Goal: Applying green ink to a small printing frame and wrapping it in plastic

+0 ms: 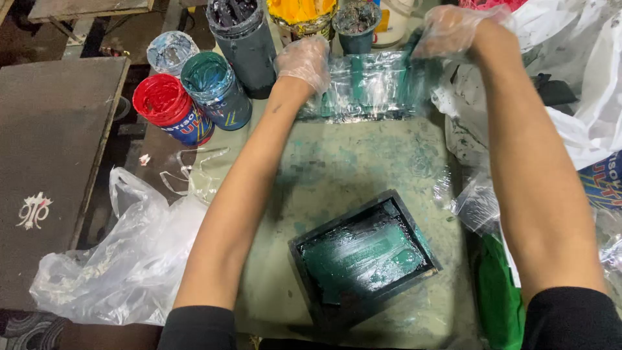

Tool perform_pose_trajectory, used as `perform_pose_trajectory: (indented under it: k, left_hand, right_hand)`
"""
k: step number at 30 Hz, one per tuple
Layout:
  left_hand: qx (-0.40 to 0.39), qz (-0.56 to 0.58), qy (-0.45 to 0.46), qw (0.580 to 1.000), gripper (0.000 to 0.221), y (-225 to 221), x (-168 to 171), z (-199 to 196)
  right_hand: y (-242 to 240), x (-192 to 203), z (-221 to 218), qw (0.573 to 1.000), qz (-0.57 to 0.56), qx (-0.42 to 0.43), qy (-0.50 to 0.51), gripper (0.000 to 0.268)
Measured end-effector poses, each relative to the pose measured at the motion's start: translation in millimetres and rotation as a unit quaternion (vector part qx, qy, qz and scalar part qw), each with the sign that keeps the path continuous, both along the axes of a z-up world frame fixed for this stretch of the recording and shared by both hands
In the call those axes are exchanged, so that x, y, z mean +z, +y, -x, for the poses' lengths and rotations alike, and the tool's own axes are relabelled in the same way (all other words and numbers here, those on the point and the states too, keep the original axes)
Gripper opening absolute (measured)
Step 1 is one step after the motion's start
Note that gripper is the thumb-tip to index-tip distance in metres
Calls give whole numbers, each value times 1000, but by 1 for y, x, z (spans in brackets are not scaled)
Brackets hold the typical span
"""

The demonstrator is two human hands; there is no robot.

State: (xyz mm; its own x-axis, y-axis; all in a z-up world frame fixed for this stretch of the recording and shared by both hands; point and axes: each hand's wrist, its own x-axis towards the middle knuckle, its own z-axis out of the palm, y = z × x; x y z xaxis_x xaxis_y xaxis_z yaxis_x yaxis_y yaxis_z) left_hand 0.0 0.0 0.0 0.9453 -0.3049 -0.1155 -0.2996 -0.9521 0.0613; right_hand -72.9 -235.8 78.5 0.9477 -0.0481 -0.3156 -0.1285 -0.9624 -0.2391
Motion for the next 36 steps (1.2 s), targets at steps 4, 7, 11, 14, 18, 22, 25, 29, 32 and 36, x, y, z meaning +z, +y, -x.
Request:
perform_pose_trajectory:
  k: [4,7,11,14,18,22,25,29,32,36]
  left_hand:
    - [3,13,2,1000,38,2,-7,-10]
    - [-8,68,-27,997,31,8,-3,-10]
    - [26,65,-13,997,41,15,10,-10]
    - [22,63,-8,998,53,24,-6,-24]
    - [41,46,-21,998,59,26,4,-16]
    - [61,-22,-29,997,62,10,-7,-25]
    - [93,4,-15,996,36,1,-46,-55]
    - [131,-3,-203,970,25,-4,-70,-47]
    - [130,-87,-168,973,43,-9,-43,-1]
    - [54,-99,-192,975,19,-13,7,65]
  right_hand:
    - [-121,-100,-98,995,-83,39,-38,20]
    - [-100,-72,-60,963,-226,-127,70,45]
    - [-27,-5,-3,995,96,-4,-31,24]
    - [-29,-12,-6,987,154,5,-43,35]
    - [-24,-9,-11,988,150,-3,-18,21]
    - [-53,-54,-50,911,395,107,-48,40]
    - [-60,-69,-57,912,379,116,-109,24]
    - [-70,-79,-66,908,358,168,-140,12]
    - [-35,-35,-23,946,284,127,-95,17]
    - [-9,-11,2,981,170,70,-66,31]
